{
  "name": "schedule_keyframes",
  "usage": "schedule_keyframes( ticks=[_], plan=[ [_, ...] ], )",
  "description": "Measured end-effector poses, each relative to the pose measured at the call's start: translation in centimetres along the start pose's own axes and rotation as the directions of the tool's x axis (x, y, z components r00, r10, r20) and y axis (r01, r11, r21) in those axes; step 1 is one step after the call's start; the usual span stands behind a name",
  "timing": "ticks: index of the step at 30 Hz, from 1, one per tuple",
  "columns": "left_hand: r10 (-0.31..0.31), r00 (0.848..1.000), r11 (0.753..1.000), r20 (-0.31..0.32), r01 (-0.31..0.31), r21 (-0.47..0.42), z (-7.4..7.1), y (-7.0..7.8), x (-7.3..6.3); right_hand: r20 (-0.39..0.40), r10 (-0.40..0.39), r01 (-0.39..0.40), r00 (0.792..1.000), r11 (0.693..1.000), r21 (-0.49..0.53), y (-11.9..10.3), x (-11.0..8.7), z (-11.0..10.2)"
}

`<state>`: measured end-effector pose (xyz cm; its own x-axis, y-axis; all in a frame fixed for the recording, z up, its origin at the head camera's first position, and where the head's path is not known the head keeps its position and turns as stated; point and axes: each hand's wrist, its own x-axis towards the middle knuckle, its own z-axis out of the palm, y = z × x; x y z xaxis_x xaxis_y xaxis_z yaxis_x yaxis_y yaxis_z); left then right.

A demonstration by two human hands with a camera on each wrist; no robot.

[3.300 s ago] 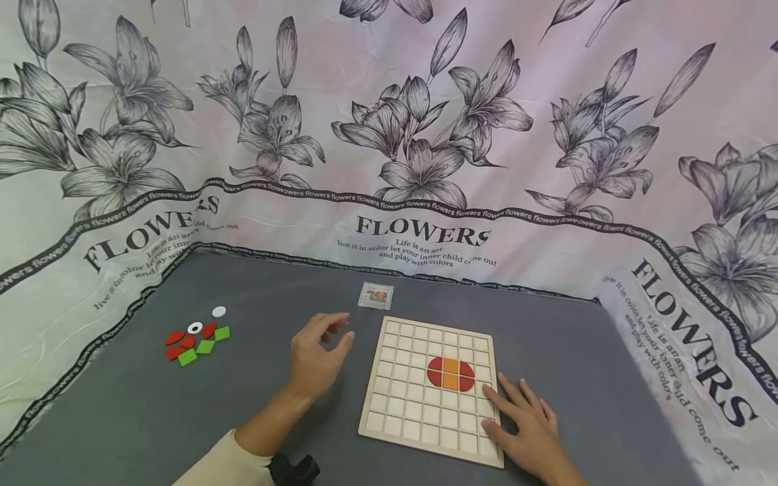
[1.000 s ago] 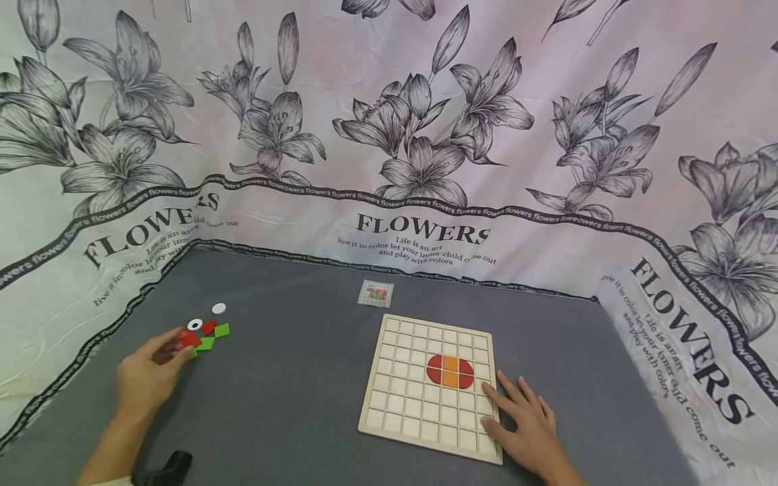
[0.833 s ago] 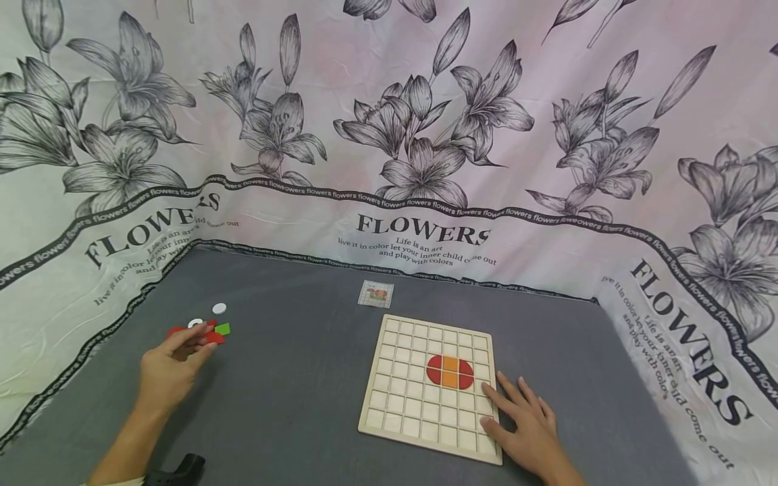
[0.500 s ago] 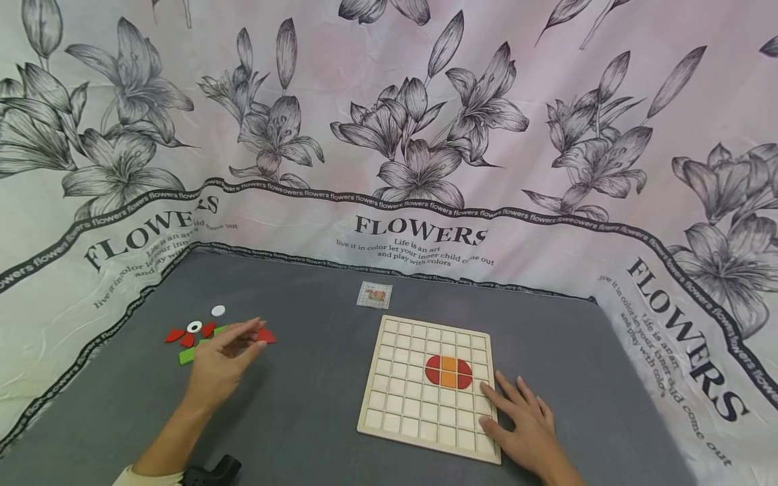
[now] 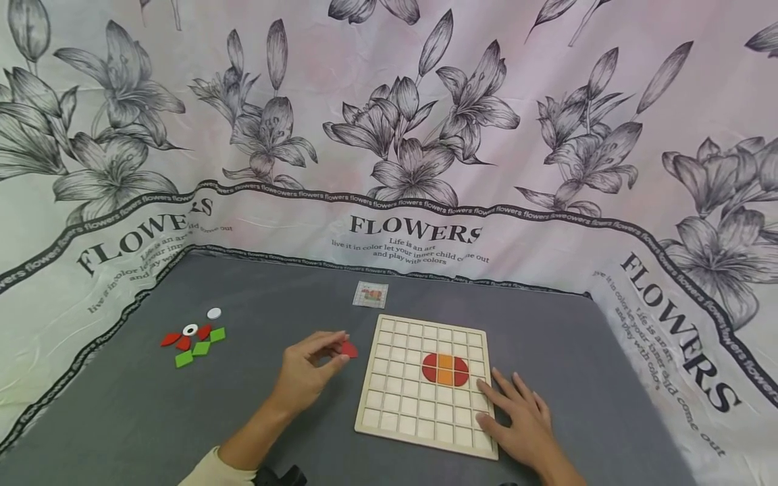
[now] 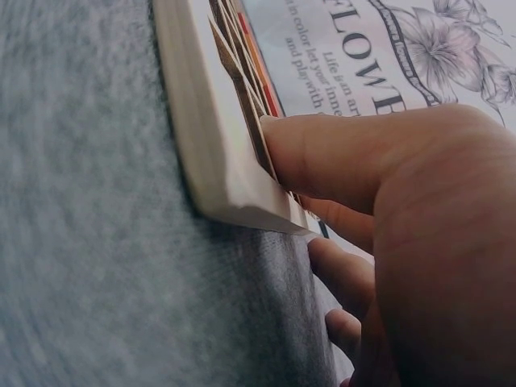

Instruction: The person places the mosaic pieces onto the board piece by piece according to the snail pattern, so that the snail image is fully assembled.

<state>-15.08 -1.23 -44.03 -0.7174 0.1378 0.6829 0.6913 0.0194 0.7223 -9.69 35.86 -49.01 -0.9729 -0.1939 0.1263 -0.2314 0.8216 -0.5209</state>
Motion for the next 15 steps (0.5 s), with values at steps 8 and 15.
schedule_keyframes(
  ticks=[8,15],
  plan=[
    [-0.066,0.993,0.998,0.099,0.066,0.0,5.4,0.2,-0.2,-0.003,-0.01,0.01,1.0,1.0,-0.004,0.1,0.3,0.1],
    [-0.104,0.981,0.994,0.164,0.097,0.05,9.4,-1.3,-0.9,0.0,0.002,-0.002,1.0,1.0,-0.017,0.3,0.1,0.1]
  ],
)
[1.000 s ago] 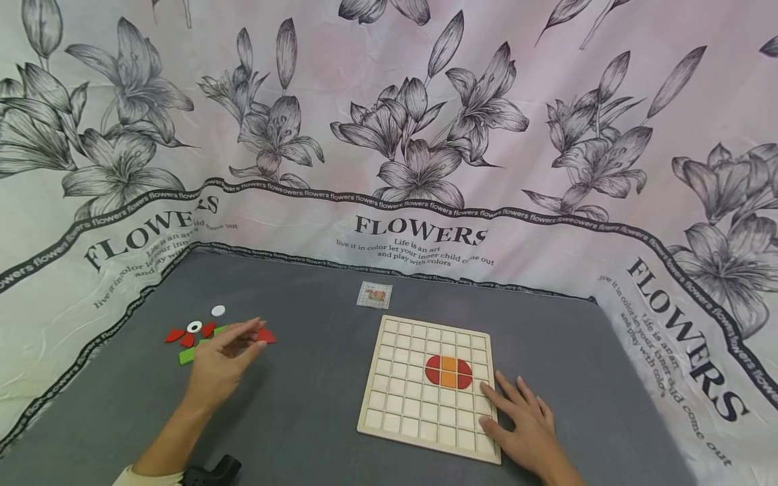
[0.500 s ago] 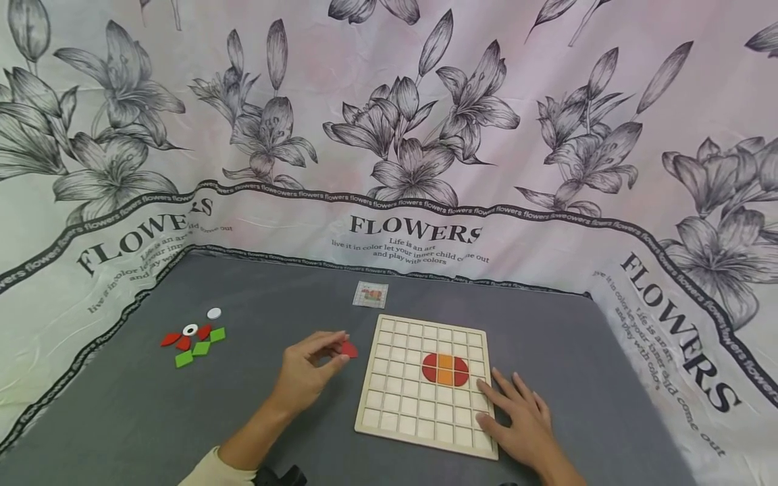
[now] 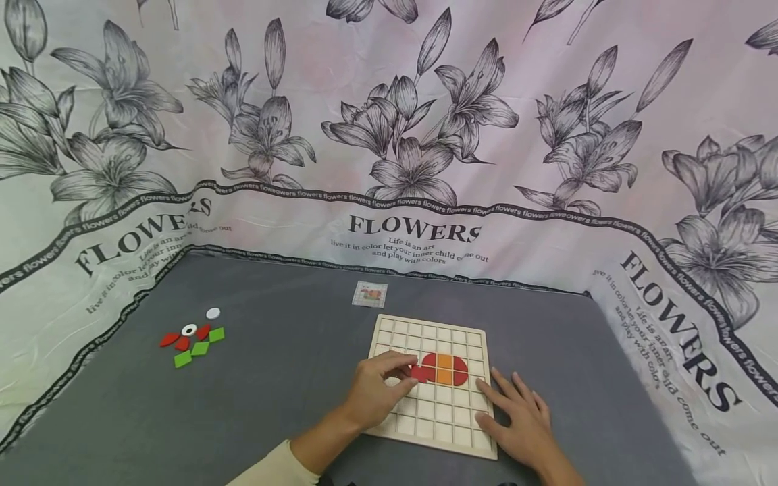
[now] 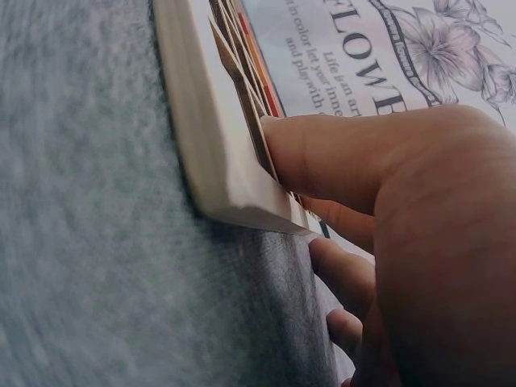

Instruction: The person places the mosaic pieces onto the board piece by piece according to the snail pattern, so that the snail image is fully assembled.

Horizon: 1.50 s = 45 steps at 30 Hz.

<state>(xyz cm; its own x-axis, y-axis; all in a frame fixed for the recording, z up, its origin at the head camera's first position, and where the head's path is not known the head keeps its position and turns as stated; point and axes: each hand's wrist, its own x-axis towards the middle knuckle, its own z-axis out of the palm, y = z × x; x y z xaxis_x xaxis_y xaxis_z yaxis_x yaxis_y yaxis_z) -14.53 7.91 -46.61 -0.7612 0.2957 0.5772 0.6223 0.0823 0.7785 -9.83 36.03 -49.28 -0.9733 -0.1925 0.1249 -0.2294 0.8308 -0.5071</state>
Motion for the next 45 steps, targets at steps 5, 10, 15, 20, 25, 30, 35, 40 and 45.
schedule_keyframes(
  ticks=[5,10,15,20,25,30,35,40,45],
  plan=[
    [0.013,1.0,1.0,0.012,-0.013,0.01,1.9,-0.2,0.0,0.001,0.005,-0.005,1.0,1.0,-0.009,-0.1,0.0,-0.1],
    [-0.023,0.999,0.998,0.039,0.02,0.064,4.0,-0.7,-0.1,-0.011,0.006,-0.006,1.0,1.0,-0.027,-0.2,0.0,-0.3],
    [-0.078,0.995,0.991,0.066,0.071,0.111,5.6,-0.9,0.0,-0.024,-0.017,0.017,1.0,1.0,-0.021,-0.4,0.0,-0.2],
    [-0.061,0.995,0.981,0.083,0.044,0.188,6.6,-1.0,0.0,-0.033,-0.028,0.027,0.999,1.0,-0.015,-0.4,0.0,0.0],
    [-0.03,0.993,0.962,0.111,-0.002,0.274,7.4,-1.2,0.1,-0.038,-0.026,0.025,0.999,1.0,-0.016,-0.3,0.0,0.0],
    [-0.037,0.986,0.934,0.164,-0.024,0.358,7.8,-1.6,0.3,-0.042,-0.026,0.025,0.999,1.0,-0.016,-0.4,-0.1,-0.1],
    [-0.021,0.986,0.931,0.164,-0.041,0.364,7.8,-1.7,0.2,-0.043,-0.025,0.024,0.999,0.999,-0.024,-0.4,-0.1,-0.3],
    [0.005,0.988,0.936,0.151,-0.058,0.347,7.5,-1.8,0.0,-0.04,-0.023,0.022,0.999,0.999,-0.032,-0.4,-0.1,-0.3],
    [0.016,0.989,0.935,0.147,-0.067,0.347,7.7,-1.8,0.1,-0.028,-0.015,0.014,0.999,1.0,-0.023,-0.4,-0.1,-0.2]
  ],
)
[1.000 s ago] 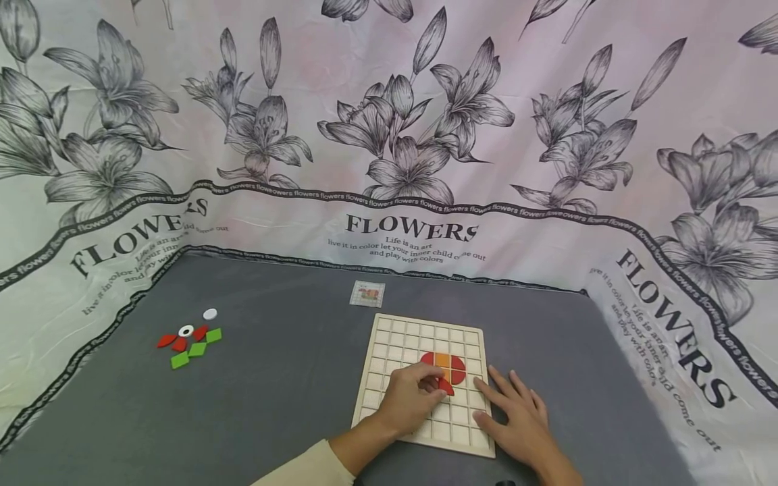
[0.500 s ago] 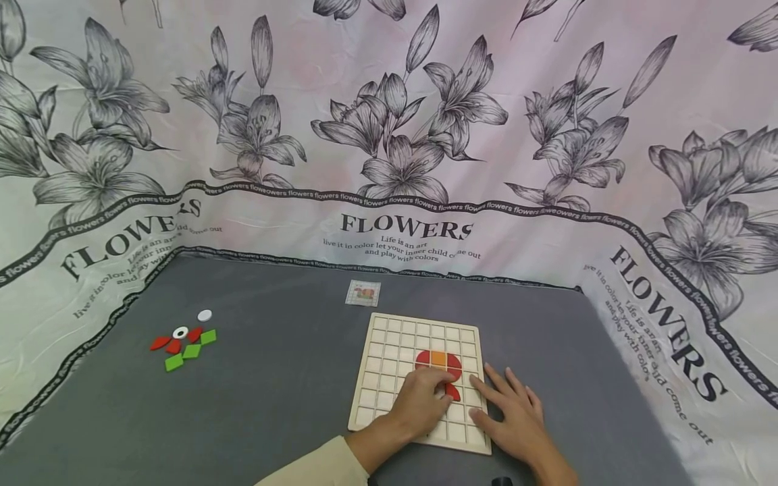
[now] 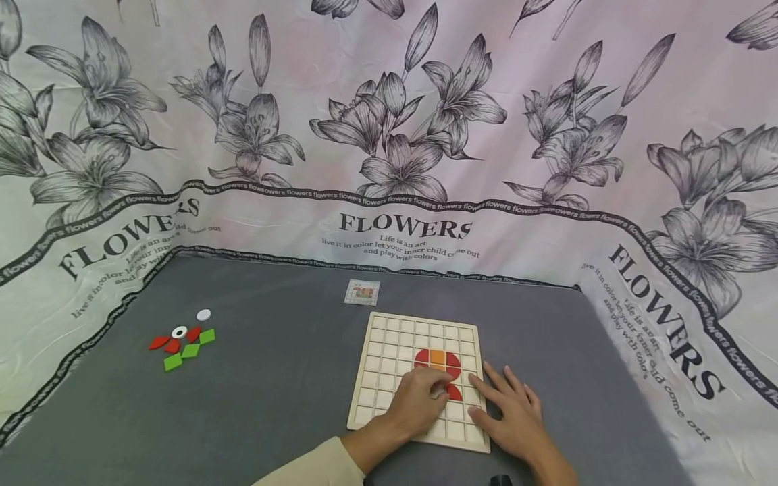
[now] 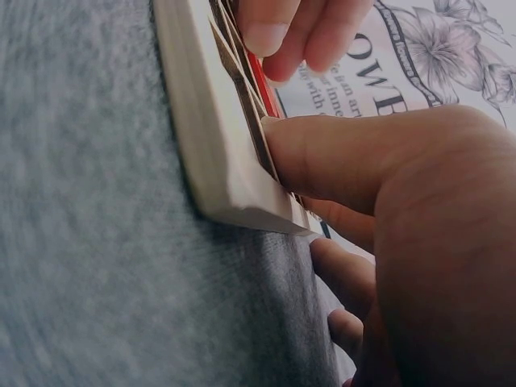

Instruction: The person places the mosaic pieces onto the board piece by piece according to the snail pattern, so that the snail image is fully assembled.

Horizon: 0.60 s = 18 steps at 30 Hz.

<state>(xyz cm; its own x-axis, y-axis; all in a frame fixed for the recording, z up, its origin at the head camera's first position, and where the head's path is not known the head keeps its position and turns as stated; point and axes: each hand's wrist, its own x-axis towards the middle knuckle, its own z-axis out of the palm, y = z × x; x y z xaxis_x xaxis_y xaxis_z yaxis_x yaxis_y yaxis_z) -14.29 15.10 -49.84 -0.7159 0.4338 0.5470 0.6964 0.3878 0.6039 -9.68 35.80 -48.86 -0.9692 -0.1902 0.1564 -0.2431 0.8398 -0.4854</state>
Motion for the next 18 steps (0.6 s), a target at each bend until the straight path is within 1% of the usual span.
schedule_keyframes(
  ticks=[4,7,8,10,12,14,15,18],
  plan=[
    [-0.001,1.0,0.999,0.006,0.001,0.035,0.1,0.1,0.1,0.0,0.001,-0.001,1.0,1.0,0.005,0.0,0.0,-0.1],
    [-0.013,1.0,1.0,0.007,0.013,0.029,0.0,0.3,0.1,0.004,0.004,-0.004,1.0,1.0,0.005,-0.1,0.1,0.0],
    [-0.023,1.0,1.0,0.005,0.023,0.009,-0.1,0.3,0.1,0.006,0.007,-0.007,1.0,1.0,0.006,-0.1,0.1,0.0],
    [-0.057,0.998,0.996,0.005,0.058,-0.067,-0.4,0.5,0.0,0.005,0.009,-0.009,1.0,1.0,0.006,0.0,0.0,0.0],
    [-0.098,0.995,0.984,0.004,0.097,-0.147,-0.9,0.7,0.1,0.003,0.01,-0.01,1.0,1.0,0.007,0.0,0.0,0.0],
    [-0.131,0.991,0.967,-0.009,0.125,-0.223,-1.7,0.8,0.2,0.001,0.012,-0.012,1.0,1.0,0.006,0.0,0.0,0.0],
    [-0.14,0.99,0.959,-0.018,0.131,-0.253,-2.1,0.8,0.2,0.0,0.011,-0.011,1.0,1.0,0.003,-0.1,0.1,0.0],
    [-0.143,0.988,0.949,-0.063,0.119,-0.292,-3.6,0.8,0.5,0.005,0.021,-0.021,1.0,1.0,-0.002,-0.1,0.1,0.0]
  ],
)
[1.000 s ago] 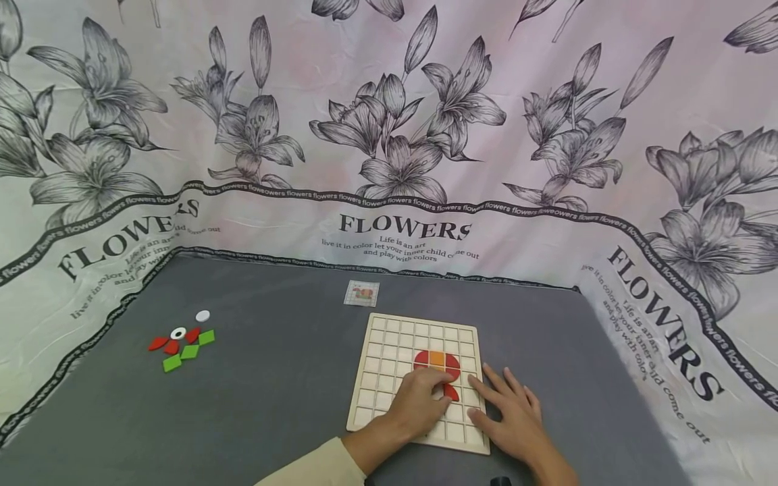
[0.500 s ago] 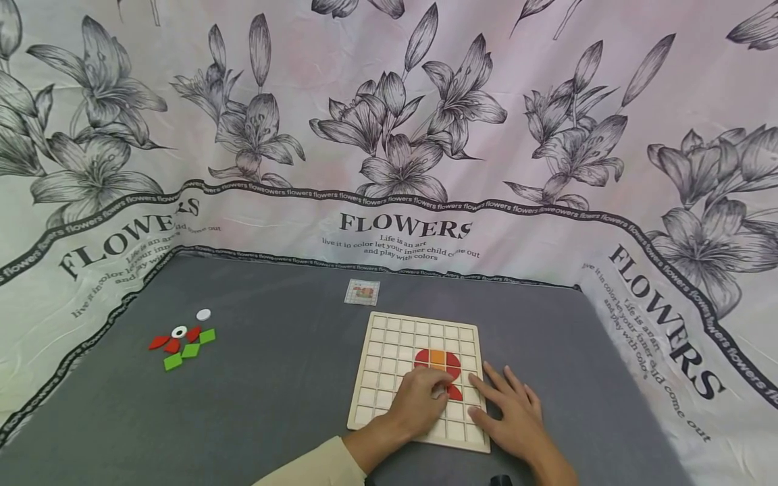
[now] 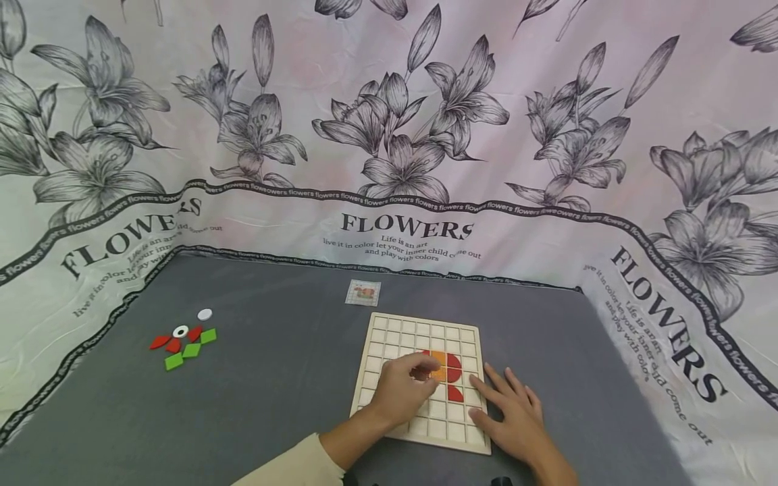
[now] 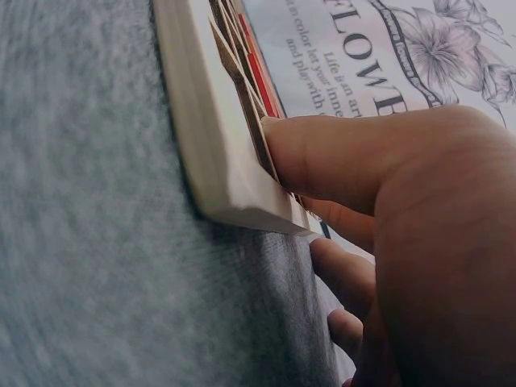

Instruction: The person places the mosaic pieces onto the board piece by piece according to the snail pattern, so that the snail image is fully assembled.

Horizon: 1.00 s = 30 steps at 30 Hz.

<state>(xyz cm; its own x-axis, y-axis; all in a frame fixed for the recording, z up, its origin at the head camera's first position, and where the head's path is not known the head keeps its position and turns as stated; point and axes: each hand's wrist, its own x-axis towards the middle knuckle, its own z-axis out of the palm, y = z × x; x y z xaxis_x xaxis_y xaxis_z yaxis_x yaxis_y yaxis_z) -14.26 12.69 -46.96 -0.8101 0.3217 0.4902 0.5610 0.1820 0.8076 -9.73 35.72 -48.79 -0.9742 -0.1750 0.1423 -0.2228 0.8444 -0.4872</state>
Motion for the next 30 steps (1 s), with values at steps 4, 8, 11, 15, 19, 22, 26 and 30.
schedule_keyframes(
  ticks=[4,8,11,15,19,22,26,30],
  plan=[
    [0.034,0.997,0.999,-0.069,-0.037,-0.034,-2.4,0.6,0.4,0.014,0.005,-0.005,1.0,1.0,-0.001,0.0,0.1,-0.1],
    [0.082,0.988,0.994,-0.134,-0.09,-0.057,-4.9,1.2,0.5,0.028,0.005,-0.005,1.0,1.0,0.009,-0.1,0.1,-0.2],
    [0.108,0.977,0.992,-0.182,-0.119,-0.051,-6.9,1.5,0.4,0.041,0.007,-0.007,0.999,1.0,0.017,-0.1,0.1,-0.1],
    [0.111,0.963,0.993,-0.245,-0.118,-0.016,-9.6,1.5,-0.3,0.053,0.016,-0.017,0.998,1.0,0.016,-0.2,0.2,0.0],
    [0.102,0.949,0.995,-0.298,-0.096,0.035,-12.2,2.3,-1.2,0.057,0.026,-0.026,0.998,1.0,0.01,-0.2,0.1,0.0],
    [0.099,0.938,0.994,-0.333,-0.077,0.078,-14.1,2.8,-1.8,0.058,0.03,-0.03,0.998,1.0,0.009,-0.2,0.1,-0.1],
    [0.104,0.914,0.991,-0.392,-0.063,0.116,-16.0,1.3,-2.6,0.057,0.037,-0.038,0.998,0.999,0.006,-0.2,0.1,-0.1],
    [0.134,0.89,0.985,-0.435,-0.073,0.155,-17.8,-1.7,-3.7,0.053,0.033,-0.033,0.998,0.999,0.005,-0.3,0.1,-0.1]
  ],
)
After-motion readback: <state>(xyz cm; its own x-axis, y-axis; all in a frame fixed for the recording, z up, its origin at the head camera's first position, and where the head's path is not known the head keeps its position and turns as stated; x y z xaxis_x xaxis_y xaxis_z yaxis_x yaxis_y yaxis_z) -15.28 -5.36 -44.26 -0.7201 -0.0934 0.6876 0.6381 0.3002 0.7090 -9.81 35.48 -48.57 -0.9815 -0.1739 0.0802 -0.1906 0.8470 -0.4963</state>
